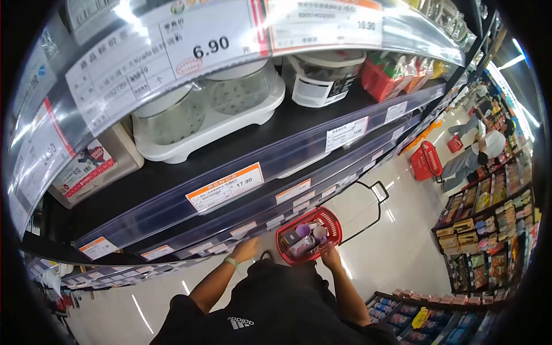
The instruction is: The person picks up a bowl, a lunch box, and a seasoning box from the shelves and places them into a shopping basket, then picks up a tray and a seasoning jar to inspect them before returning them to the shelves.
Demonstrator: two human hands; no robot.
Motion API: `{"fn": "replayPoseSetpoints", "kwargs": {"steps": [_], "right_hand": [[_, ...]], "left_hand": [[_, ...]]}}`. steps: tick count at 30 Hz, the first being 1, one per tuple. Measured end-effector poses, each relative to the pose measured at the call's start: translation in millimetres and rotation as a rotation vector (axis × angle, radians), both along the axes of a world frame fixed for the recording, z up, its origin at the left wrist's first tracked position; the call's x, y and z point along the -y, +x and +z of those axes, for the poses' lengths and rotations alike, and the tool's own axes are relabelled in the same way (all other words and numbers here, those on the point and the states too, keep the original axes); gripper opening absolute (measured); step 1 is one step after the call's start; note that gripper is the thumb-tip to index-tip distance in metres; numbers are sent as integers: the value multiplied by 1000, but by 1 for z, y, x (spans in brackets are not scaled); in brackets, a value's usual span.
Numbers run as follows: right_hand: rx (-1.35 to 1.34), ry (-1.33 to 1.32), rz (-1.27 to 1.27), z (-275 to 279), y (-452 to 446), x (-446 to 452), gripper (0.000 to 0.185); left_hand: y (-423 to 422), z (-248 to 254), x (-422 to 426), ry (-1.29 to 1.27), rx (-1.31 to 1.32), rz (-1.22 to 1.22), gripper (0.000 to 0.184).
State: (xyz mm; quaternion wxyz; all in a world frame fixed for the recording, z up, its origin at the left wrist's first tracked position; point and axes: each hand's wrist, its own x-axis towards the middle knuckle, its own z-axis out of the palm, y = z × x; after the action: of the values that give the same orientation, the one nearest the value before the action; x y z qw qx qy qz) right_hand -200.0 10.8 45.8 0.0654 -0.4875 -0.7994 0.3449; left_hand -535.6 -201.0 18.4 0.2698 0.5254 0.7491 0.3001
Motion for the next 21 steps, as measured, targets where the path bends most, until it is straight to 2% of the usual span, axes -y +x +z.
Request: {"fn": "replayPoseSetpoints", "kwargs": {"steps": [1,2,3,4,5,6,7,8,9,12,15,16,17,18,19,20,21], "right_hand": [[183,-106,-70,-54,49,34,29],[331,-244,-76,-93,100,65,29],[418,-424,-98,-112,142,97,28],[449,-590,-141,-123,175,125,28],[404,-717,-212,-120,190,145,28],[364,-805,-265,-116,204,167,28],[327,-863,-314,-115,209,181,29],[288,-893,-353,-121,215,192,29],[256,-915,-385,-122,214,198,29],[91,-907,-432,-150,203,196,29],[-321,-817,-403,-233,201,172,30],[0,-686,-287,-207,173,138,33],[318,-567,-158,-178,142,103,37],[224,-369,-199,-149,113,88,35],[181,-582,-70,-117,90,56,33],[-108,-764,-356,-94,71,47,33],[-261,-764,-357,-68,52,37,35]], "left_hand": [[-4,-48,46,-435,-59,-57,24],[-4,-102,103,-694,30,-29,28],[0,-178,162,-968,7,-91,40],[3,-115,190,-1212,52,-42,46],[11,-125,223,-1256,58,-57,48],[19,-103,232,-1364,277,62,40],[23,-108,254,-1293,508,50,34],[32,-97,263,-1205,727,271,30],[37,-77,259,-1200,728,286,29],[35,-53,221,-1263,605,193,35],[27,-123,185,-1104,266,27,29],[27,-136,159,-1007,181,7,29],[26,-143,134,-834,270,20,34],[22,-115,88,-667,186,-220,34],[27,-125,66,-456,286,-13,34],[29,-137,44,-483,453,80,24],[33,-109,19,-436,593,143,22]]}}
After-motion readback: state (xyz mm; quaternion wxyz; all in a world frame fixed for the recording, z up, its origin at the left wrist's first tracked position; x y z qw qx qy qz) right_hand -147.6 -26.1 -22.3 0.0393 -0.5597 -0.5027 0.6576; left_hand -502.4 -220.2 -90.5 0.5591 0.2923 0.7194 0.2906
